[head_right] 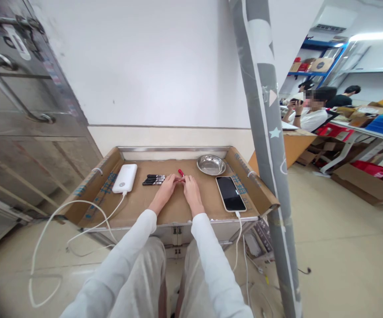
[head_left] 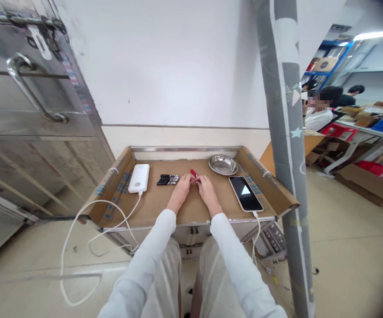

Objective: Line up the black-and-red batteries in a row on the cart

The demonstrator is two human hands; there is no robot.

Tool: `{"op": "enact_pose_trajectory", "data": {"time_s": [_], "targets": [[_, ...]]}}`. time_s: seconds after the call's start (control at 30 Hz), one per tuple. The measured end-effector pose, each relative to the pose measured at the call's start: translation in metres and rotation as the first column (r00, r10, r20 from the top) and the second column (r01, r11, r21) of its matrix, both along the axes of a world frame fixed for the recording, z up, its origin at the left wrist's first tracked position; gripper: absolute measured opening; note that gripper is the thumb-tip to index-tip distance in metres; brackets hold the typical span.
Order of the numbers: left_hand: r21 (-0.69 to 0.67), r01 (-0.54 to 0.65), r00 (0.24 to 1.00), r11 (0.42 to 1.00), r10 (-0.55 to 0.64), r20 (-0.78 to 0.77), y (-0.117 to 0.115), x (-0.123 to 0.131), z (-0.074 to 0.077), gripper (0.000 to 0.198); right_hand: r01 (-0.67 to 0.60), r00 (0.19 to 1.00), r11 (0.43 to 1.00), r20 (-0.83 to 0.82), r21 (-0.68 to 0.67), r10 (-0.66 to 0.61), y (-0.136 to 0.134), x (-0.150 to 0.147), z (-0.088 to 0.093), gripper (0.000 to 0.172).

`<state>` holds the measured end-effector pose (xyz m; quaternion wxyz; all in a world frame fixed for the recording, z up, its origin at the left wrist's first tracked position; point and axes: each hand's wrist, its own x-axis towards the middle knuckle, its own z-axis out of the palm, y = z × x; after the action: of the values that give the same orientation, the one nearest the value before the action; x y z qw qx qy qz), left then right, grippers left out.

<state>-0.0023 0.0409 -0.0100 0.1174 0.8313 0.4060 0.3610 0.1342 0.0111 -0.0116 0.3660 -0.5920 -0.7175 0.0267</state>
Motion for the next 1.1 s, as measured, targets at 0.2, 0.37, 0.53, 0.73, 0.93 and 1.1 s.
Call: {"op": "enact_pose_trajectory", "data": {"time_s": [0.2, 0.37, 0.53, 0.73, 0.93, 1.1], "targets": [[-0.011, -0.020, 1.000, 1.000, 0.020, -0.013, 0.000, 0.002, 0.000, 0.022, -0.034, 0.997, 0.999, -0.075, 0.004, 0.035, 0.000, 0.001, -0.003, 0.023], [0.095, -0.057, 0.986, 0.994, 0.071, -0.152, 0.003, 0.007, 0.001, 0.043, 0.047, 0.992, 0.997, -0.120, 0.058, -0.040, -0.004, 0.001, -0.001, 0.026], [0.165, -0.053, 0.959, 0.985, 0.096, -0.267, 0.007, 0.015, 0.002, 0.035, 0.103, 0.972, 0.984, -0.225, 0.147, -0.068, -0.010, -0.001, 0.007, 0.029], [0.164, -0.002, 0.925, 0.986, 0.064, -0.374, -0.013, 0.010, 0.005, 0.020, 0.131, 0.937, 0.979, -0.342, 0.158, -0.070, -0.015, 0.001, 0.012, 0.029], [0.178, -0.265, 0.924, 0.948, 0.302, -0.236, -0.032, -0.004, 0.006, 0.020, 0.164, 0.963, 0.979, -0.233, 0.119, -0.132, -0.018, 0.001, 0.010, 0.029], [0.200, -0.331, 0.909, 0.922, 0.369, -0.195, -0.034, -0.007, 0.008, 0.022, 0.108, 0.990, 0.984, -0.106, 0.140, -0.094, -0.017, -0.003, 0.008, 0.029]]}}
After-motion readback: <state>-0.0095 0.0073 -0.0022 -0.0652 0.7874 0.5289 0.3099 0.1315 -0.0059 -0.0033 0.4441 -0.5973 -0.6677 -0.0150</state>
